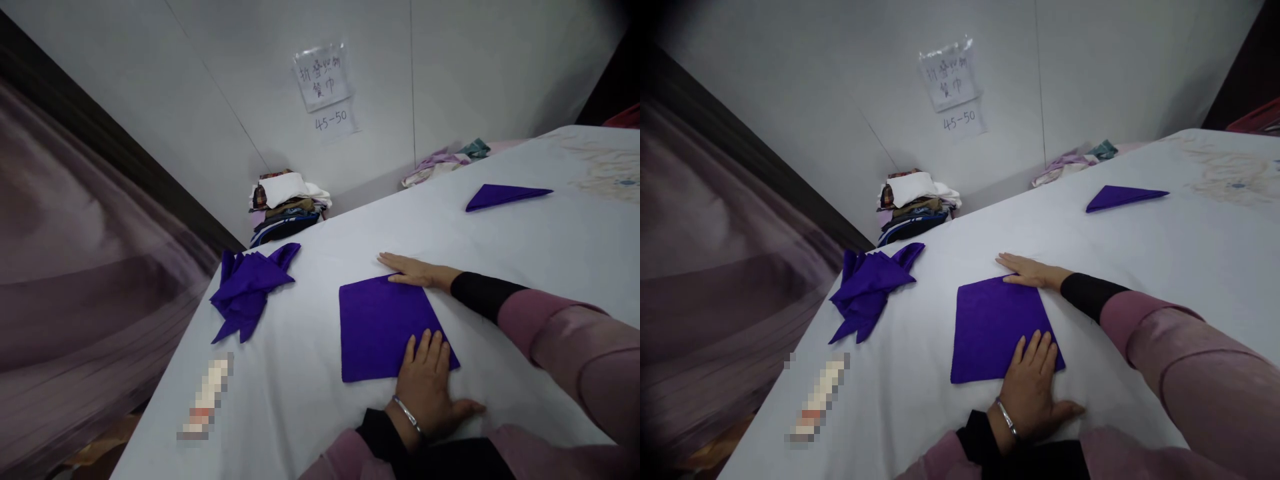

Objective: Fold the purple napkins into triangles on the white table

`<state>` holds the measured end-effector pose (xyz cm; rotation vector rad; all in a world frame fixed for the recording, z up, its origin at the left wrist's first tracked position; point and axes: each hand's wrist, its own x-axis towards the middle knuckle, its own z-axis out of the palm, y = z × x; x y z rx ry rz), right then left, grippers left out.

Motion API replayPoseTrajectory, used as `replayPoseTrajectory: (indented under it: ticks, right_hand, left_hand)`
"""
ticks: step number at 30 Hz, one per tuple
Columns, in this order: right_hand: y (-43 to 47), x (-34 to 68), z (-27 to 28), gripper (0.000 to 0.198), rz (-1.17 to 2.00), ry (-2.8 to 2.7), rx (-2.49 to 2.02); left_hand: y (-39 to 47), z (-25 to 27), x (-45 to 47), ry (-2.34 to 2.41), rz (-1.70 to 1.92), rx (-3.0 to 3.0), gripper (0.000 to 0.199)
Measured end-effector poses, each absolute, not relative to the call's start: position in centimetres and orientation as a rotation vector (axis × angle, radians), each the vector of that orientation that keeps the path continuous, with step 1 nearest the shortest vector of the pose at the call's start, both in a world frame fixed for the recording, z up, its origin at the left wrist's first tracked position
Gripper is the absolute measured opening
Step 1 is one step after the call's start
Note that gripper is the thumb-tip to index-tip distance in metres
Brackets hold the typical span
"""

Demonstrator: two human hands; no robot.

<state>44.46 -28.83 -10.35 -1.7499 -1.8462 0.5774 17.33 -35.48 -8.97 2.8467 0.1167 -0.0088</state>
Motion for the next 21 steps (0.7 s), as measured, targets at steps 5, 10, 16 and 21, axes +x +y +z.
replayPoseTrajectory:
  ticks: [5, 10, 16, 21]
  right_hand:
    - [-29.3, 43.7, -8.2, 0.072, 0.499, -1.454, -1.847]
    - [-37.3, 35.5, -8.1, 0.069, 0.449, -1.598, -1.812]
    - [-43.5, 30.0, -11.4, 0.065, 0.365, -1.625, -1.896]
    - [-43.1, 30.8, -12.6, 0.067, 0.276, -1.699, -1.957]
  left_hand:
    - [-35.6, -8.7, 17.5, 0.138, -0.024, 2.809, 0.078]
    - [-35.7, -8.5, 17.5, 0.134, 0.002, 2.741, 0.082]
    - [-35.9, -7.8, 17.5, 0.066, 0.103, 2.767, 0.083]
    - [-36.0, -7.7, 17.2, 0.074, 0.088, 2.811, 0.090]
